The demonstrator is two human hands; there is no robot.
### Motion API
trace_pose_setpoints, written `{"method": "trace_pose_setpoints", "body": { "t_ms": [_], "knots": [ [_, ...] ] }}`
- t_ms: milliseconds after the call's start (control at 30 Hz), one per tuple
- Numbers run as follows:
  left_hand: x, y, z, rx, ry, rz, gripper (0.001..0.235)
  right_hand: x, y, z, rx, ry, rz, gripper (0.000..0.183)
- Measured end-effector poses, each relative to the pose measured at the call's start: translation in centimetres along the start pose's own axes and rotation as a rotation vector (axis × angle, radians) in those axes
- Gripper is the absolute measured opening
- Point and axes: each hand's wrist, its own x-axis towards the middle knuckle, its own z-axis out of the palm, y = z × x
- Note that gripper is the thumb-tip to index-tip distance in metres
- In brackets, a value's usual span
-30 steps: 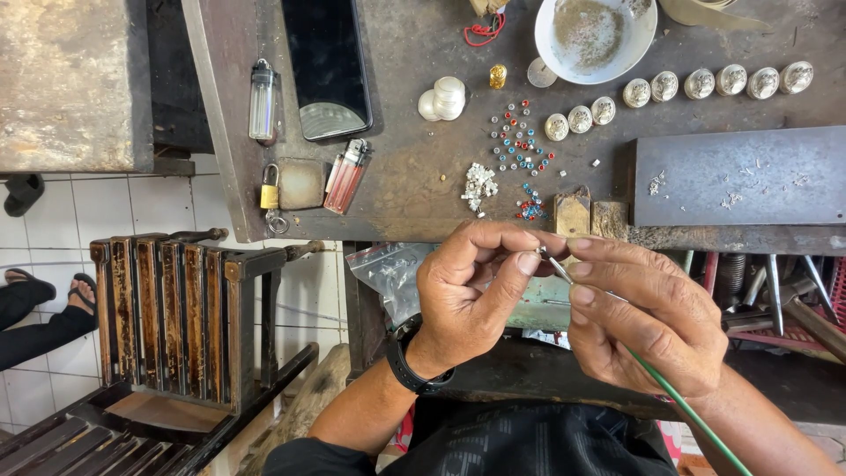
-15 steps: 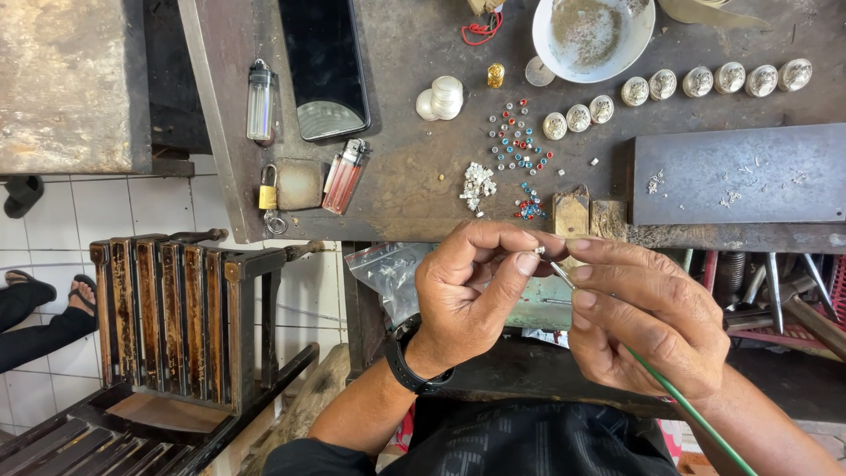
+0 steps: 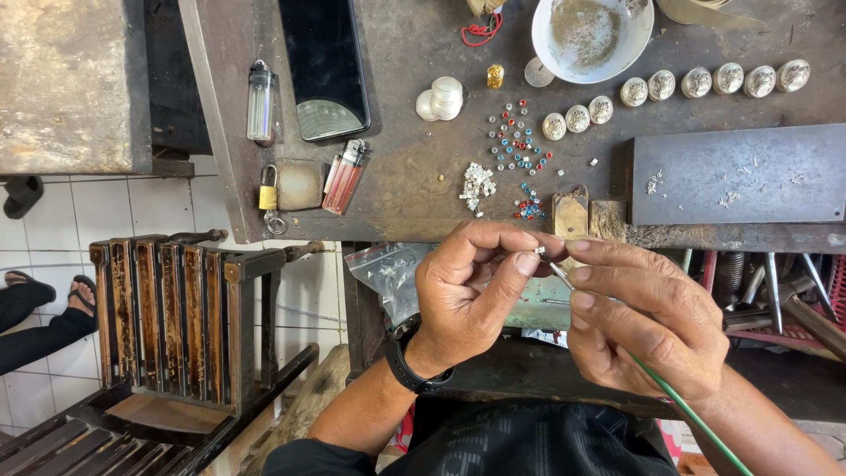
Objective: The person paints small white beads with a fine brush, dipping the brush into a bowl of liquid and applying it to each bead individually. They place the finished beads onto a metal sheet on the table.
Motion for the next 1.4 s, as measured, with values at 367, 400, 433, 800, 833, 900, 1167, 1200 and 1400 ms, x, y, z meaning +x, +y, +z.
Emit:
{"method": "trace_pose_setpoints", "body": {
  "t_ms": [367, 400, 433, 800, 833, 900, 1167, 1200, 1400],
  "knots": [
    [0.1, -0.1, -0.3, 0.058, -0.055, -0.007, 0.004, 0.0, 0.2, 0.0, -0.057, 0.071, 0.147, 0.015],
    [0.1, -0.1, -0.3, 0.055, -0.06, -0.012, 0.004, 0.2, 0.2, 0.1, -0.063, 0.071, 0.153, 0.015],
    [0.2, -0.2, -0.2, 0.06, -0.067, -0.003, 0.003, 0.2, 0.2, 0.1, -0.035, 0.059, 0.169, 0.008],
    [0.0, -0.7, -0.2, 0.092, -0.093, 0.025, 0.006, 0.1, 0.1, 0.1, 0.04, -0.06, 0.27, 0.025],
    [0.0, -0.6, -0.2, 0.092, -0.091, 0.016, 0.006, 0.2, 0.1, 0.2, 0.044, -0.046, 0.27, 0.024],
    [0.0, -0.6, -0.2, 0.086, -0.094, 0.007, 0.007, 0.4, 0.1, 0.3, 0.04, -0.033, 0.273, 0.024],
    [-0.1, -0.8, 0.6, 0.009, -0.011, -0.03, 0.007, 0.4, 1.0, -2.3, -0.013, 0.054, 0.239, 0.025],
    [-0.2, -1.0, 0.7, -0.012, -0.044, -0.037, 0.007, 0.1, 1.5, -3.1, -0.05, 0.063, 0.254, 0.025],
    [-0.4, -1.6, 0.8, 0.084, 0.04, -0.01, 0.008, -1.8, 2.7, -9.2, -0.263, 0.274, 0.257, 0.024]
  ]
}}
